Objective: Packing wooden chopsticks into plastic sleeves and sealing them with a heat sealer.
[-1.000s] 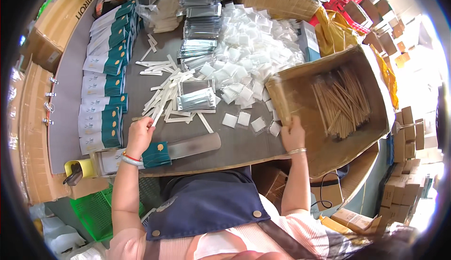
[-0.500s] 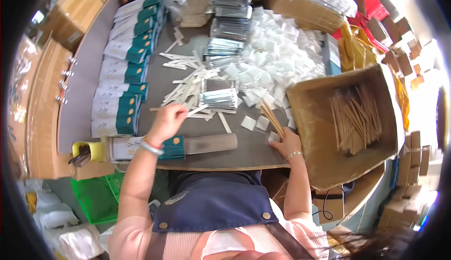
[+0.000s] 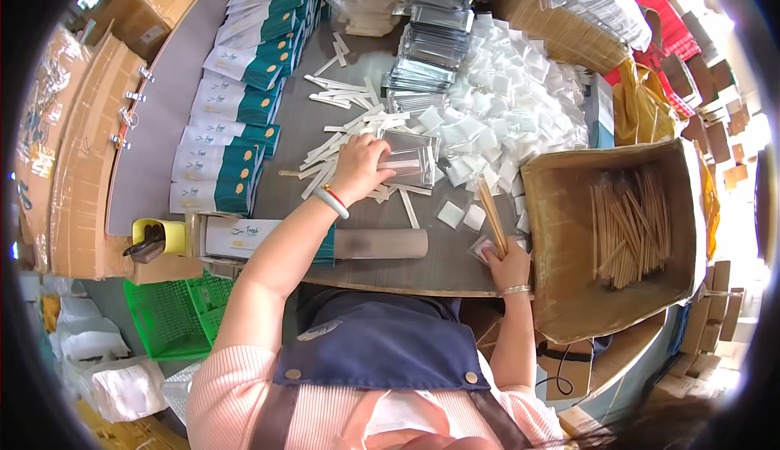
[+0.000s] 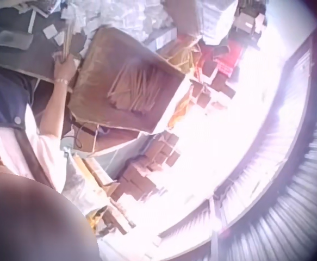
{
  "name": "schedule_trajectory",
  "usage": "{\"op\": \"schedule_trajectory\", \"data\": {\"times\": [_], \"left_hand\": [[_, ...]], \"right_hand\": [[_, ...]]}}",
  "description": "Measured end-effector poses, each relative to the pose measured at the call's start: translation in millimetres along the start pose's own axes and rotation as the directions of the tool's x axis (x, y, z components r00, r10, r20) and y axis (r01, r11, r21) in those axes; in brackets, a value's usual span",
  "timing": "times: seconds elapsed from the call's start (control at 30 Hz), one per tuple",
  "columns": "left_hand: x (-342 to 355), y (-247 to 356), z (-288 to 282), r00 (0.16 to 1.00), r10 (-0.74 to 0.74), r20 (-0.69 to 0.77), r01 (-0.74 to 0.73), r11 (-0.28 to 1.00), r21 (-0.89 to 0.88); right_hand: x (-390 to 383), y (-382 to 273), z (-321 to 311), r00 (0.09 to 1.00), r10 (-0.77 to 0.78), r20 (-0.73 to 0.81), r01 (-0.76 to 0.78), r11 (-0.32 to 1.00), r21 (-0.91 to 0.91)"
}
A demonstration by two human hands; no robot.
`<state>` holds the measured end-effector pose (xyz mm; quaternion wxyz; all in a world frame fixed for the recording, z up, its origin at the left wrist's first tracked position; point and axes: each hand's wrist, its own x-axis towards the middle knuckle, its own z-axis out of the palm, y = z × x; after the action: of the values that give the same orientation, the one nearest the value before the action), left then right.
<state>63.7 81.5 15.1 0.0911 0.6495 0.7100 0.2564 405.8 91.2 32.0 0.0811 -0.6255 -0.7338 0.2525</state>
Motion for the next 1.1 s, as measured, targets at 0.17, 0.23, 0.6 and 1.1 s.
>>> {"op": "schedule_trajectory", "data": {"times": [0.17, 0.23, 0.6, 1.1], "left_hand": [[-5.3, 1.8, -3.8, 0.994, -0.106, 0.036, 0.112, 0.911, -0.398], [-11.3, -0.2, -12.7, 0.985, -0.148, 0.089, 0.172, 0.838, -0.518], [-103.5, 22.8, -51.2, 0.926, -0.2, 0.319, 0.363, 0.701, -0.614], [-125.4, 44.4, -47.6, 0.863, -0.423, 0.278, 0.353, 0.109, -0.929]], "right_hand": [[-6.7, -78.6, 27.1, 0.901, -0.381, 0.206, 0.305, 0.896, 0.323], [-2.6, -100.6, 46.5, 0.807, -0.562, 0.182, 0.493, 0.811, 0.314], [-2.7, -87.0, 23.8, 0.72, -0.421, 0.552, -0.148, 0.684, 0.715], [-2.3, -85.7, 29.2, 0.381, -0.444, 0.811, -0.545, 0.601, 0.585]]}}
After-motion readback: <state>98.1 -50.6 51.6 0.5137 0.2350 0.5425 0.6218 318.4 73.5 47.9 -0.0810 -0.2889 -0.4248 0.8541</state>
